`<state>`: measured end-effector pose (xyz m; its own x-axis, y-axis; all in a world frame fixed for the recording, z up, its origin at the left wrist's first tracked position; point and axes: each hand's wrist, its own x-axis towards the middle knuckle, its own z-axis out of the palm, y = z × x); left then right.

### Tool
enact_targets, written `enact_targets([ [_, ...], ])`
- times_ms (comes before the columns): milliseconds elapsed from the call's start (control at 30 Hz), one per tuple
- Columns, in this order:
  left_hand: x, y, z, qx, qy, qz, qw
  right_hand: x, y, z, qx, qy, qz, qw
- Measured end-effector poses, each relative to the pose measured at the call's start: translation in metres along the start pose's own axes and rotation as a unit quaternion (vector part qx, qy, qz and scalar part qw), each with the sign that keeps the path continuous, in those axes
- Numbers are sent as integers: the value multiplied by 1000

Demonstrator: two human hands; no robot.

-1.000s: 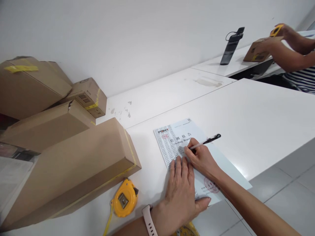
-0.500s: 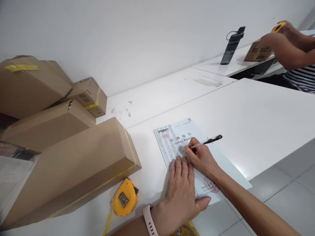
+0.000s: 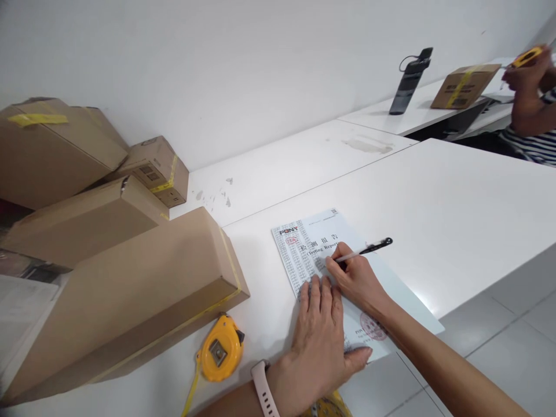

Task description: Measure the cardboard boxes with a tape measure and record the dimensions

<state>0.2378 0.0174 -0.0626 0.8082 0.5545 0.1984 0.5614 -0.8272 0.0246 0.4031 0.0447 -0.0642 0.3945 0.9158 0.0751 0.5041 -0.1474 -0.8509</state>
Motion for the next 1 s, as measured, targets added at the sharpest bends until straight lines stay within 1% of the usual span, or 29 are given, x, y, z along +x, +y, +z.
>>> enact_targets([
  [233,0,0,2,-10,-1,-1,1000,-1,-1,-2,-18,6,2,1000],
  [633,0,1,5,-53,-21,-7,998,-1,-1,-1,-12,0,7,1000],
  [700,0,1,5,-56,-27,-8,998,0,-1,-1,-12,7,5,1000],
  [800,0,0,7,-58,-25,-7,998,1,0,-2,-15,35,-3,999],
  [900,2,-1,6,-60,-25,-5,998,3,3,-3,-38,60,-41,997],
  [1000,0,1,-3,-51,-16,-2,999,5,10,-3,-103,56,-123,985],
])
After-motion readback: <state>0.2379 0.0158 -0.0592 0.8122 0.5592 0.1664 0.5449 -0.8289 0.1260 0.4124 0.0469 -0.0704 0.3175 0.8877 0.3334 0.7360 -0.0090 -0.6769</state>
